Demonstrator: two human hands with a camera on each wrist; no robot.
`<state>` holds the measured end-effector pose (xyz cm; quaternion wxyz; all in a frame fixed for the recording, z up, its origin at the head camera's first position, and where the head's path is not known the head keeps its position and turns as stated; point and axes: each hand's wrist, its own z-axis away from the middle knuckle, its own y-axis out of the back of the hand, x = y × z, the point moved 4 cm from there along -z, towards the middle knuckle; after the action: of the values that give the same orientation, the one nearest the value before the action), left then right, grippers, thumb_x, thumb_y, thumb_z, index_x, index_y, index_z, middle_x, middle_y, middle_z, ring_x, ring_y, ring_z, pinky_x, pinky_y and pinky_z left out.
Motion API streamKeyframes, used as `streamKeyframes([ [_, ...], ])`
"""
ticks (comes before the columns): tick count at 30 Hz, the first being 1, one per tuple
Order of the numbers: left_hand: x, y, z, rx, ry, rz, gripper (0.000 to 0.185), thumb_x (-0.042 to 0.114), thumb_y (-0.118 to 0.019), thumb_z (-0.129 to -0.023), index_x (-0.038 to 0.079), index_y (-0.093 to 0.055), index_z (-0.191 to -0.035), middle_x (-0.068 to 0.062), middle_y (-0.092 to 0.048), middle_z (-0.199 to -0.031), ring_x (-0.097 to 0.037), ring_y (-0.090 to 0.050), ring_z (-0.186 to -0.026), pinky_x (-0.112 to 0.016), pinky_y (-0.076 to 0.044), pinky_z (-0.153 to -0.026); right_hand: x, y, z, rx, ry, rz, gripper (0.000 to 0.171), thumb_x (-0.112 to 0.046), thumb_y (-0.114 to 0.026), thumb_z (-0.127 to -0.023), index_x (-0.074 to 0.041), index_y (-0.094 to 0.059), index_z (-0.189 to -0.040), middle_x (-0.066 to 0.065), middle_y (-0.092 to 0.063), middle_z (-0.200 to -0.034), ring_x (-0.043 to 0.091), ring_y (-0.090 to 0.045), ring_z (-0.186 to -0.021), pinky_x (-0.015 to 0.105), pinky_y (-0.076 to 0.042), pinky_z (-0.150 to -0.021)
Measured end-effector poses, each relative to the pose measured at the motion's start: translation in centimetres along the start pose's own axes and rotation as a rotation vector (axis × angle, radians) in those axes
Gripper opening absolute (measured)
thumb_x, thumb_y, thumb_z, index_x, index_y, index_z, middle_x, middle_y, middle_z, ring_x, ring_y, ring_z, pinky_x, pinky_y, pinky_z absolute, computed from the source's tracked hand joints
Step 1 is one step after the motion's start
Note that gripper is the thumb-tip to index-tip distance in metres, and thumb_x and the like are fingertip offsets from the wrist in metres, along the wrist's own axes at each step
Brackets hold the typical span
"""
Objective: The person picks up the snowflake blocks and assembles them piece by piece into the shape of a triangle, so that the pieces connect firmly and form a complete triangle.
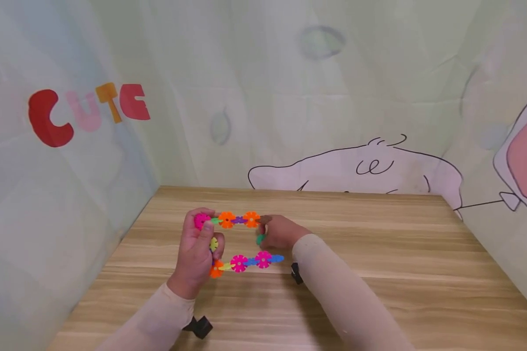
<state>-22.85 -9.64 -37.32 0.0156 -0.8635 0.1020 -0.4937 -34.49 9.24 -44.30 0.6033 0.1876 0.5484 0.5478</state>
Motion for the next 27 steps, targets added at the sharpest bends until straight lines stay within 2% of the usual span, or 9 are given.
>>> streamKeyframes([
  [3, -0.1, 0.1, 0.0, 0.004, -0.002, 0.003, 0.025, 0.017, -0.037, -0.105, 0.003, -0.034, -0.125, -0.012, -0.046, -0.123, -0.02, -0.041, -0.047, -0.026, -0.041, -0.039, -0.2, 1.0, 0.6, 0.057, 0.101, -0.098, 0.026, -0.034, -0.075, -0.082, -0.016, -0.059, -0.092, 0.004, -0.06, -0.1, 0.021, -0.054, -0.088, 0.04, -0.047, -0.08],
  [5, -0.1, 0.1, 0.0, 0.002, -0.006, 0.005, 0.025, 0.017, -0.037, -0.105, 0.002, -0.034, -0.126, -0.012, -0.045, -0.123, -0.02, -0.04, -0.047, -0.027, -0.041, -0.039, -0.5, 1.9, 1.5, 0.093, 0.183, -0.158, 0.029, -0.029, -0.075, -0.084, -0.01, -0.056, -0.097, 0.002, -0.055, -0.077, 0.019, -0.053, -0.07, 0.035, -0.044, -0.069],
  [7, 0.0, 0.1, -0.1, 0.001, -0.013, 0.01, 0.026, 0.017, -0.037, -0.105, 0.0, -0.034, -0.126, -0.012, -0.044, -0.122, -0.02, -0.04, -0.047, -0.027, -0.04, -0.039, -0.8, 2.8, 2.6, 0.12, 0.257, -0.249, 0.031, -0.024, -0.074, -0.086, -0.008, -0.055, -0.106, 0.001, -0.055, -0.069, 0.018, -0.053, -0.064, 0.033, -0.047, -0.066],
  [9, 0.0, 0.1, -0.1, -0.001, -0.023, 0.016, 0.027, 0.017, -0.037, -0.105, -0.001, -0.033, -0.125, -0.012, -0.043, -0.121, -0.02, -0.04, -0.047, -0.027, -0.04, -0.038, -1.3, 3.8, 4.1, 0.145, 0.311, -0.326, 0.03, -0.02, -0.072, -0.088, -0.006, -0.056, -0.11, 0.006, -0.059, -0.07, 0.02, -0.055, -0.062, 0.039, -0.051, -0.068],
  [11, 0.0, 0.2, -0.2, -0.002, -0.032, 0.021, 0.028, 0.017, -0.037, -0.105, -0.003, -0.032, -0.125, -0.012, -0.042, -0.12, -0.02, -0.039, -0.046, -0.027, -0.039, -0.038, -1.3, 4.6, 5.2, 0.177, 0.358, -0.406, 0.03, -0.017, -0.07, -0.089, -0.012, -0.058, -0.116, 0.009, -0.062, -0.075, 0.022, -0.057, -0.065, 0.04, -0.053, -0.068],
  [14, -0.1, 0.2, -0.2, -0.002, -0.037, 0.02, 0.029, 0.017, -0.037, -0.105, -0.003, -0.032, -0.125, -0.012, -0.042, -0.119, -0.021, -0.039, -0.046, -0.027, -0.039, -0.038, -1.0, 5.8, 7.1, 0.239, 0.431, -0.502, 0.028, -0.012, -0.07, -0.089, -0.015, -0.06, -0.115, 0.013, -0.061, -0.084, 0.024, -0.055, -0.067, 0.036, -0.052, -0.06],
  [17, -0.1, 0.3, -0.3, 0.003, -0.028, 0.012, 0.029, 0.018, -0.037, -0.105, -0.002, -0.032, -0.125, -0.012, -0.042, -0.119, -0.021, -0.04, -0.046, -0.027, -0.04, -0.038, -0.6, 6.8, 8.8, 0.294, 0.515, -0.556, 0.031, -0.007, -0.068, -0.089, -0.013, -0.059, -0.118, 0.011, -0.06, -0.087, 0.025, -0.056, -0.072, 0.028, -0.051, -0.059],
  [22, -0.2, 0.4, -0.2, 0.022, -0.007, -0.005, 0.029, 0.017, -0.036, -0.105, -0.002, -0.032, -0.126, -0.012, -0.043, -0.119, -0.021, -0.04, -0.047, -0.026, -0.04, -0.039, -0.8, 7.6, 11.2, 0.328, 0.617, -0.609, 0.033, 0.0, -0.065, -0.089, -0.007, -0.057, -0.121, 0.013, -0.061, -0.095, 0.027, -0.059, -0.082, 0.029, -0.054, -0.067],
  [27, -0.2, 0.4, -0.2, 0.021, -0.001, -0.01, 0.028, 0.017, -0.036, -0.105, -0.002, -0.032, -0.126, -0.012, -0.043, -0.118, -0.021, -0.04, -0.047, -0.026, -0.04, -0.039, -1.2, 7.6, 12.2, 0.337, 0.676, -0.633, 0.032, 0.004, -0.064, -0.089, -0.005, -0.058, -0.119, 0.013, -0.061, -0.097, 0.026, -0.06, -0.083, 0.029, -0.055, -0.07],
])
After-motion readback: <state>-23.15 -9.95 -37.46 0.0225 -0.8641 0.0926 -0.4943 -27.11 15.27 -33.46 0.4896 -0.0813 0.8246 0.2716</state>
